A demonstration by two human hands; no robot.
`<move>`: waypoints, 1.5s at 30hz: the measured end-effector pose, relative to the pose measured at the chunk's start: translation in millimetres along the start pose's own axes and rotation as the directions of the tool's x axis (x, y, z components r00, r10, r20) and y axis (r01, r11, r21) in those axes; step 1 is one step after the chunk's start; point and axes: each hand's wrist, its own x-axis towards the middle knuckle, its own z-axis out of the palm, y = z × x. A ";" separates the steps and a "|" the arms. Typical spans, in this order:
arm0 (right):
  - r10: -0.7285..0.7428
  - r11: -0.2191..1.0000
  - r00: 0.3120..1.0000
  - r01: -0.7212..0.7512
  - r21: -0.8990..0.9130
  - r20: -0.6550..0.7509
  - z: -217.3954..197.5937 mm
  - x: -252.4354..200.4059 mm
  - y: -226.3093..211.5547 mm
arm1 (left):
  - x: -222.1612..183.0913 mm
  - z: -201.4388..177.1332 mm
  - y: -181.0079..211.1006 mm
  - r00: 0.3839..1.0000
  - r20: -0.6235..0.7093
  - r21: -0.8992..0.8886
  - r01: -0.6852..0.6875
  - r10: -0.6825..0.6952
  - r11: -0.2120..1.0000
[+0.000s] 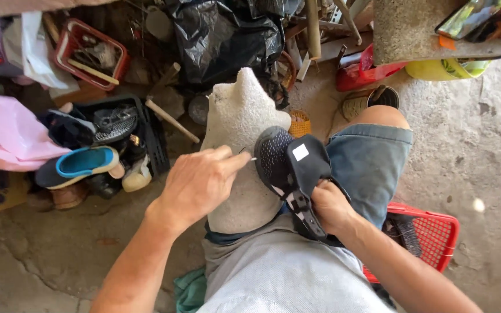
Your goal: Hand-sewing the sole of a sneaker using a needle and thread in a repair shop.
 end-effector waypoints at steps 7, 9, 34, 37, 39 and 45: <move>0.059 0.998 0.997 -0.061 0.035 0.050 5.2 28.2 -21.7 | 23.9 -8.5 -4.0 0.999 0.043 0.001 0.000 0.000 1.000; 0.070 0.995 0.996 -0.074 0.065 0.055 3.6 30.7 -25.1 | 29.4 -16.5 -4.8 0.989 0.145 0.013 -0.005 0.003 1.000; 0.097 0.897 0.995 -0.096 0.431 0.021 9.8 44.6 -40.4 | 23.2 19.3 20.3 0.969 -0.083 0.432 -0.175 0.232 0.885; 0.096 0.876 0.995 -0.090 0.473 0.013 6.9 34.0 -36.4 | 21.8 29.9 18.3 0.963 -0.142 0.350 -0.166 0.228 0.922; 0.095 0.855 0.995 -0.086 0.512 0.010 4.3 24.8 -32.8 | 23.0 38.5 17.5 0.957 -0.204 0.387 -0.113 0.205 0.915; 0.098 0.808 0.995 -0.084 0.583 0.008 -0.1 15.3 -29.3 | 42.3 10.8 24.0 0.988 -0.067 0.228 -0.123 0.141 0.966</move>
